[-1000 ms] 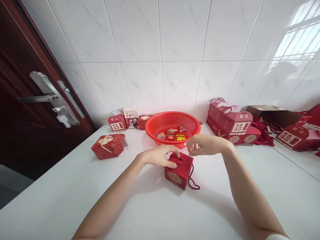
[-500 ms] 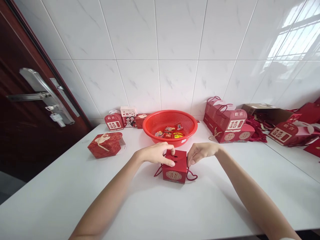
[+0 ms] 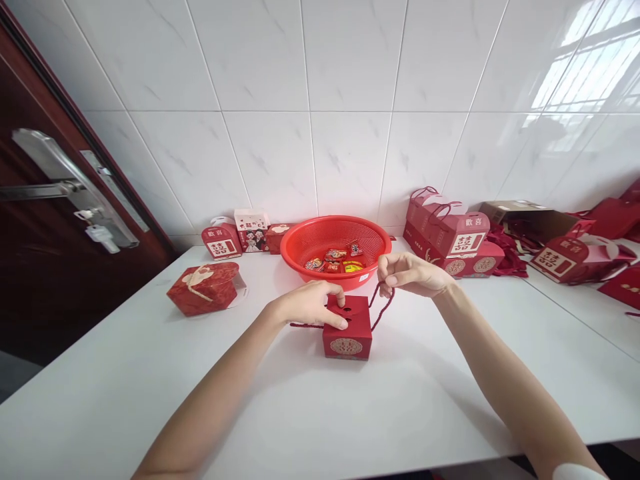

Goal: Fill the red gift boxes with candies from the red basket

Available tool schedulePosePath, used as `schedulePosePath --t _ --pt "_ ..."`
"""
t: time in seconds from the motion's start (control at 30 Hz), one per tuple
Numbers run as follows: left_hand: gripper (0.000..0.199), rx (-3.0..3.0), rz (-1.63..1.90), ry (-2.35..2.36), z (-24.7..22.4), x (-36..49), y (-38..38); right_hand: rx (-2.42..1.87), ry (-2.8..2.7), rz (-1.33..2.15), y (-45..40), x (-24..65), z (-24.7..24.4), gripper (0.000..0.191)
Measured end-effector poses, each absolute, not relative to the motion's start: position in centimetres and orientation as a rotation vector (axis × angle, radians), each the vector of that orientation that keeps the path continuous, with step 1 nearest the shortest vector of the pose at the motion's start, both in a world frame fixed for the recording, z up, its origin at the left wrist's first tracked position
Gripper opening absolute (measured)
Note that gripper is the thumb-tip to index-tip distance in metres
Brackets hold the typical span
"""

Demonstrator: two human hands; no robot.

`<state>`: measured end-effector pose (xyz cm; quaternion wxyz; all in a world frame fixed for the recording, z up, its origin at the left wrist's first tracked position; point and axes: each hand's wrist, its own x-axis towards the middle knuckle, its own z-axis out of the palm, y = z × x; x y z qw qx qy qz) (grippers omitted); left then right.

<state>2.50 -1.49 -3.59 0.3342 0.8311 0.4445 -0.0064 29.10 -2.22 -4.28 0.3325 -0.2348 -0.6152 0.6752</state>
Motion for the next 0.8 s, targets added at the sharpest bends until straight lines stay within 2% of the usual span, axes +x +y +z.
schedulePosePath --t 0.2,0.5,0.63,0.8 --pt "0.045 2.184 0.094 1.211 -2.7 2.7 -2.8 -0.697 -1.776 1.757 -2.3 28.0 -1.9 0.033" --pt "0.039 1.735 0.692 0.771 0.5 1.1 -4.1 -0.801 -1.639 1.567 -3.9 26.5 -0.4 0.030" --pt "0.036 1.591 0.778 0.613 0.6 1.7 -4.6 -0.834 -1.644 1.447 -5.0 25.6 0.0 0.028" --pt "0.042 1.545 0.802 0.554 0.2 2.6 -5.1 -0.940 -1.667 1.206 -6.0 23.6 -0.6 0.028"
